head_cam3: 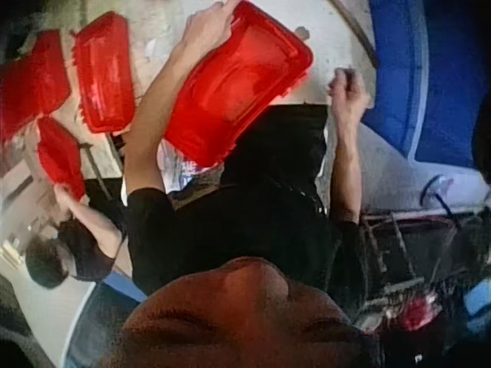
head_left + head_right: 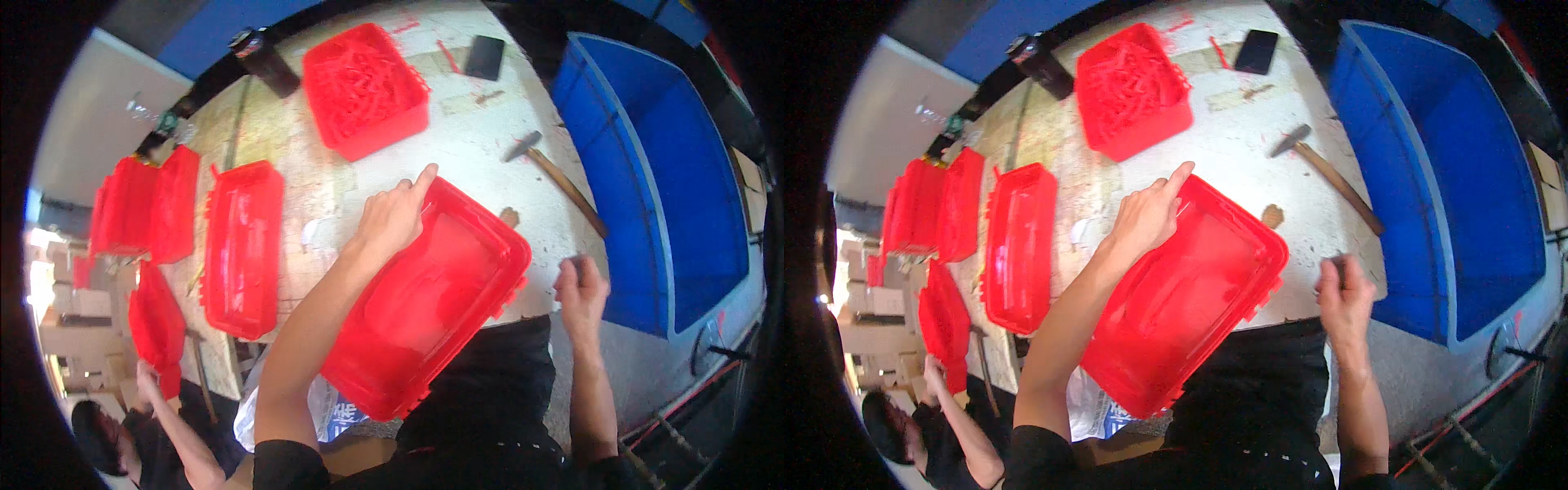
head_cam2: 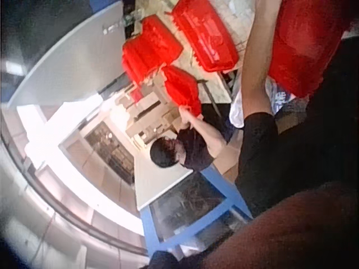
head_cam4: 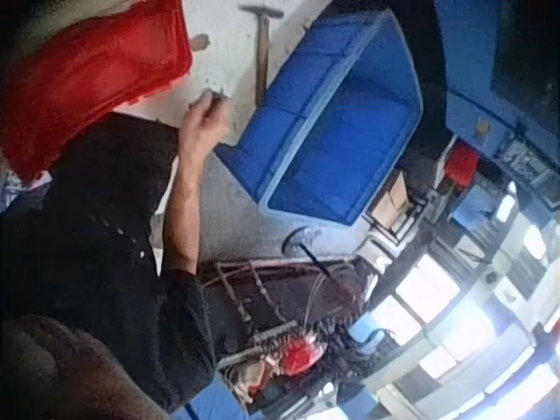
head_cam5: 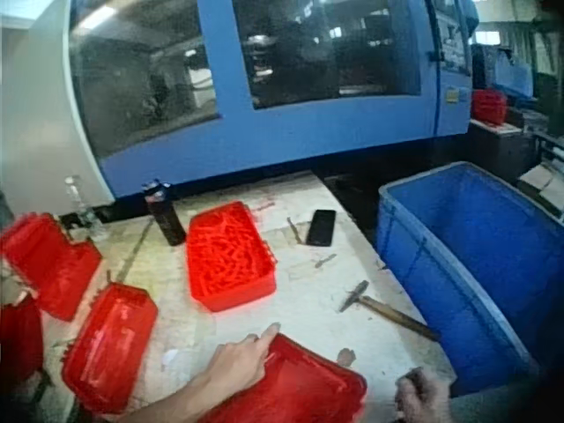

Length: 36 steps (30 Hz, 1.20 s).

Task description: The person assembles red plastic containers by snapping lids onto bases and inserting small red plastic pieces into the handles. They repeatedly pick up containers, attach lids, and insert pieces, then place finished units into a blue bin.

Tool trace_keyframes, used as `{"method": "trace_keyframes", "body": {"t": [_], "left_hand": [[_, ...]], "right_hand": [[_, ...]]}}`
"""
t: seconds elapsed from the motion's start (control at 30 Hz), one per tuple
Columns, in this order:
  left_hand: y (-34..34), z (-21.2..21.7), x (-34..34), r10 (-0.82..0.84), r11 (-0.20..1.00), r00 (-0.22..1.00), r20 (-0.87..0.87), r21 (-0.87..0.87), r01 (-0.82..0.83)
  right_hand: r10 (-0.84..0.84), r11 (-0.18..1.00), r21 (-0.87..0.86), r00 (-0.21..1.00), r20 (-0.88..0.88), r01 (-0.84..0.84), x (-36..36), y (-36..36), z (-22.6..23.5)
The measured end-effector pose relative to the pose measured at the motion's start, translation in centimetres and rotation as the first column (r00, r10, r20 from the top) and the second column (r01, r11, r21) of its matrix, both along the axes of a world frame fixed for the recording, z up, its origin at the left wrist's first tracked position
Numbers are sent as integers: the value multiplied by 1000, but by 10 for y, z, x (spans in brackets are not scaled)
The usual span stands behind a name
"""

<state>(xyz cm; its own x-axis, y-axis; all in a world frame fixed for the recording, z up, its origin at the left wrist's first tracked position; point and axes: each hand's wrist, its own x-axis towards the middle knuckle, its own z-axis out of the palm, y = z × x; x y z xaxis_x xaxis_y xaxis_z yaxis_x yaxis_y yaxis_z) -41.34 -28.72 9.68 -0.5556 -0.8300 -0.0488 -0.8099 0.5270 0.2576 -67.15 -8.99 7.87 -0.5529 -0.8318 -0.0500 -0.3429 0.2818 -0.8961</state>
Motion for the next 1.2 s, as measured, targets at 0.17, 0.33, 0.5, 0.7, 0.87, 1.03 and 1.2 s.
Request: {"method": "trace_keyframes", "body": {"t": [0.17, 0.33, 0.5, 0.7, 0.87, 1.03, 1.2], "left_hand": [[-8, 10, 43, 189, 979, 982, -6, 82, -188], [-2, -7, 106, 536, 844, 844, 25, 20, -536], [58, 7, 169, 763, 645, 561, -319, 422, -637], [117, 92, 103, 477, 871, 877, 65, -169, -461], [3, 55, -8, -202, 876, 931, -303, -481, 33], [-48, 23, -57, 13, 988, 996, -91, -155, -27], [-19, -3, -56, 56, 980, 997, -53, -188, -65]], "right_hand": [[87, 983, 124, 934, 345, -137, -11, 43, -17], [271, 918, 133, 833, 482, -375, 8, 105, -24], [188, 942, 195, 910, 371, -274, 6, 117, -13], [194, 960, 124, 913, 360, -253, -8, 71, 9], [281, 946, 109, 941, 187, -305, -14, -22, 16], [249, 919, 265, 952, 179, -291, -25, -93, 19], [308, 909, 188, 902, 302, -373, -17, -102, 12]]}}
